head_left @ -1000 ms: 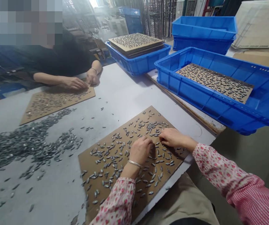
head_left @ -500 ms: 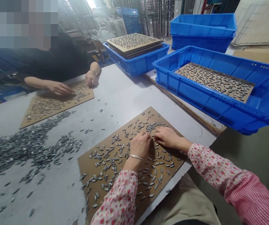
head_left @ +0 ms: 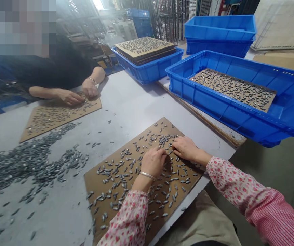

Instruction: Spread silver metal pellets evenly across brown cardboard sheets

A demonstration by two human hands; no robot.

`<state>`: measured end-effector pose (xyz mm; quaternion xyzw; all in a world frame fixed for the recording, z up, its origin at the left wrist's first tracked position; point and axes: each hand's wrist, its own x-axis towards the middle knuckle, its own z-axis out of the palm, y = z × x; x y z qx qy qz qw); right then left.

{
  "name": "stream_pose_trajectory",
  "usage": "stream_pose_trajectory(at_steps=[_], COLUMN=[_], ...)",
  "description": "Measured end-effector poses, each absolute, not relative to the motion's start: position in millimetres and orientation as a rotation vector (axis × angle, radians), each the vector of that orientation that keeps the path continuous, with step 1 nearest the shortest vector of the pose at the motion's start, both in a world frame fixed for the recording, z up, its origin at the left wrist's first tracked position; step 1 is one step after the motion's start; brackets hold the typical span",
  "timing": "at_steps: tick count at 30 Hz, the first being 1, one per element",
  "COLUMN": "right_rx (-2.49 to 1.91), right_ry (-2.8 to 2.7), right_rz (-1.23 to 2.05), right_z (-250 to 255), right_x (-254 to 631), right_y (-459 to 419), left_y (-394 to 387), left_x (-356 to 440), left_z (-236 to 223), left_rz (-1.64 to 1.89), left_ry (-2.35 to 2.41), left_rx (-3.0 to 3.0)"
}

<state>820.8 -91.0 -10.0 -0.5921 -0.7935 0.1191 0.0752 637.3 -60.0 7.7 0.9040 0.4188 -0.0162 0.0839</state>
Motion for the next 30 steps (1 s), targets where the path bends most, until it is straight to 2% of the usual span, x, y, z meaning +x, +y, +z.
stream_pose_trajectory(at_steps=[7,13,19,25,30], right_rx=[-1.746,-1.680,-1.740,-1.720,-1.800], right_ry=[-2.405,-2.378,-2.305,-2.395,-2.207], right_rz=[0.382,0.532,0.394,0.387,0.450], right_z=[-3,-7,-15,-9,-1], right_x=[829,841,836,831,848], right_y=[-96,-91,-80,-81,-84], left_y=[-63,-57,-50,-45,-49], left_x=[647,644,653,655,646], left_z=[0,-5,9,-3,-9], left_rz=[0.027,-0.027,-0.002,-0.044,-0.014], left_ry=[1.311,1.244,1.427,1.398,1.340], left_rx=[2.711,2.683,2.566,2.701,2.888])
